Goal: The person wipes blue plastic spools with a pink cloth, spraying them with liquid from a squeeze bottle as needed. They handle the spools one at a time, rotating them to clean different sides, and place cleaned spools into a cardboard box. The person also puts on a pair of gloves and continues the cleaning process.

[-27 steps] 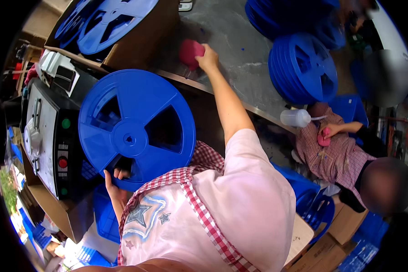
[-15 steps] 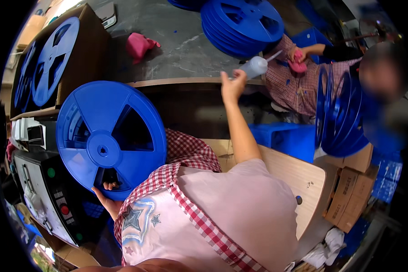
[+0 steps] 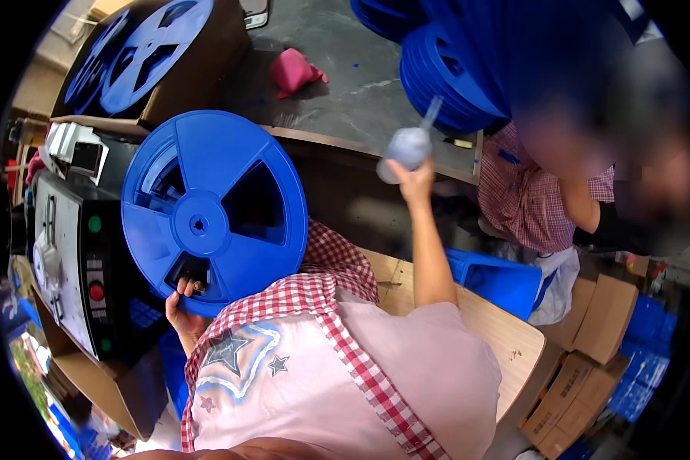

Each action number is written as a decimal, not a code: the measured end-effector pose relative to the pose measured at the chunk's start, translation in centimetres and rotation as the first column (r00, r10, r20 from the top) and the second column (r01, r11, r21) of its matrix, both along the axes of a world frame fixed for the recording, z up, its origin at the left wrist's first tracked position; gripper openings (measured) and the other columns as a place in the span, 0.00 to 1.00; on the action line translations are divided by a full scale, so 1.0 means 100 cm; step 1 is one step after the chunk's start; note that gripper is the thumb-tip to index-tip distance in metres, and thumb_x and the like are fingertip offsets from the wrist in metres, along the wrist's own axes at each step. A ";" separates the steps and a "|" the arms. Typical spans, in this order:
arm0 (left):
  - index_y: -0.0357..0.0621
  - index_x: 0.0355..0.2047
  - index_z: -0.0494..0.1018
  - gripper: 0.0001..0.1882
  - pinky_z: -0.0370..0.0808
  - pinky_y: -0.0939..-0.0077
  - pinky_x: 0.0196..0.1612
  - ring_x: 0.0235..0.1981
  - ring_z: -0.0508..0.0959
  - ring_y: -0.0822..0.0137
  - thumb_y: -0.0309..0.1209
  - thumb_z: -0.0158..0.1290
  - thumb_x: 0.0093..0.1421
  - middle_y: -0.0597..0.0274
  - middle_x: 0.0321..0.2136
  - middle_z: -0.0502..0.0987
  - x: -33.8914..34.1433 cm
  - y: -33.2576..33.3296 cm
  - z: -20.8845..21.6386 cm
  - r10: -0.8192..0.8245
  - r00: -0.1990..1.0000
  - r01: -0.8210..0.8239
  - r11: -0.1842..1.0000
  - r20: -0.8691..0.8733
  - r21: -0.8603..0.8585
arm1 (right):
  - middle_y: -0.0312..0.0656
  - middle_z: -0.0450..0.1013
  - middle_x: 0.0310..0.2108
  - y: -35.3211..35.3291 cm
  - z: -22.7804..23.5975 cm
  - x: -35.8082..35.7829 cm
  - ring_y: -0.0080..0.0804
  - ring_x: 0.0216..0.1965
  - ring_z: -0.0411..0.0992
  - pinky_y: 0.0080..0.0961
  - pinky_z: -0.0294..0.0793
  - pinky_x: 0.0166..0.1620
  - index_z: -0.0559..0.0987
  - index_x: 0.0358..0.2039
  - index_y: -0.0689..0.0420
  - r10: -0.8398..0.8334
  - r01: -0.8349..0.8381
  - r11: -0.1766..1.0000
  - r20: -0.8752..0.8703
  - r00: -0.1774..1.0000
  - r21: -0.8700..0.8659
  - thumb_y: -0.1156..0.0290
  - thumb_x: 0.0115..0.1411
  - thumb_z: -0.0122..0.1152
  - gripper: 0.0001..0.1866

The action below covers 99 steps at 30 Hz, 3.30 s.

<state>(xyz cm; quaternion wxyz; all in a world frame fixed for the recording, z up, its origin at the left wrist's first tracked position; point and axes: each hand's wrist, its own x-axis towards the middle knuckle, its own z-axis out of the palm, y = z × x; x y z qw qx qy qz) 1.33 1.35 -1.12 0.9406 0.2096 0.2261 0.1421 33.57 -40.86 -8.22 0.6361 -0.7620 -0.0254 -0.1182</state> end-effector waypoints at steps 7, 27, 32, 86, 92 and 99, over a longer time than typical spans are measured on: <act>0.42 0.39 0.66 0.14 0.71 0.68 0.47 0.36 0.72 0.69 0.39 0.51 0.61 0.65 0.32 0.70 -0.015 -0.019 0.021 0.098 0.982 -0.051 0.960 -0.161 0.275 | 0.52 0.75 0.44 0.163 -0.009 0.060 0.45 0.48 0.73 0.35 0.70 0.50 0.73 0.48 0.61 0.336 -0.439 0.834 -0.325 0.884 -0.333 0.49 0.37 0.72 0.40; 0.46 0.47 0.61 0.16 0.73 0.63 0.47 0.37 0.71 0.67 0.34 0.50 0.61 0.62 0.34 0.69 -0.021 -0.030 0.019 0.154 0.982 -0.127 0.968 -0.112 0.215 | 0.49 0.77 0.39 0.167 -0.005 0.071 0.40 0.42 0.76 0.31 0.72 0.46 0.78 0.45 0.58 0.276 -0.492 0.754 -0.470 0.838 -0.435 0.47 0.39 0.70 0.35; 0.42 0.50 0.61 0.24 0.70 0.59 0.48 0.36 0.71 0.63 0.28 0.51 0.52 0.57 0.34 0.70 -0.016 -0.032 0.023 0.182 0.979 -0.164 0.972 -0.097 0.168 | 0.53 0.76 0.41 0.176 -0.009 0.071 0.44 0.44 0.75 0.33 0.72 0.47 0.77 0.45 0.58 0.291 -0.531 0.692 -0.484 0.825 -0.489 0.43 0.39 0.68 0.38; 0.42 0.37 0.64 0.10 0.70 0.69 0.39 0.26 0.67 0.71 0.30 0.49 0.57 0.67 0.23 0.64 0.022 -0.038 0.070 -0.027 0.995 0.007 0.979 0.100 0.201 | 0.44 0.66 0.51 0.316 0.217 -0.146 0.49 0.55 0.62 0.40 0.63 0.57 0.67 0.53 0.56 0.853 -0.585 0.516 0.312 0.419 -0.625 0.59 0.40 0.73 0.39; 0.40 0.37 0.64 0.09 0.67 0.72 0.35 0.26 0.66 0.71 0.30 0.46 0.57 0.65 0.23 0.63 -0.005 -0.036 0.053 -0.105 0.985 0.086 0.987 0.139 0.137 | 0.46 0.72 0.45 0.331 0.212 -0.095 0.38 0.46 0.72 0.30 0.74 0.46 0.76 0.44 0.49 0.787 -0.378 0.610 0.475 0.395 -0.696 0.62 0.50 0.66 0.20; 0.39 0.39 0.65 0.11 0.68 0.73 0.34 0.25 0.66 0.72 0.31 0.47 0.58 0.67 0.22 0.63 -0.017 -0.043 0.045 0.020 0.999 -0.012 0.985 -0.050 0.173 | 0.38 0.74 0.46 0.290 0.192 -0.170 0.34 0.51 0.71 0.31 0.70 0.51 0.80 0.37 0.47 0.838 -0.366 0.538 0.432 0.335 -0.760 0.64 0.47 0.66 0.14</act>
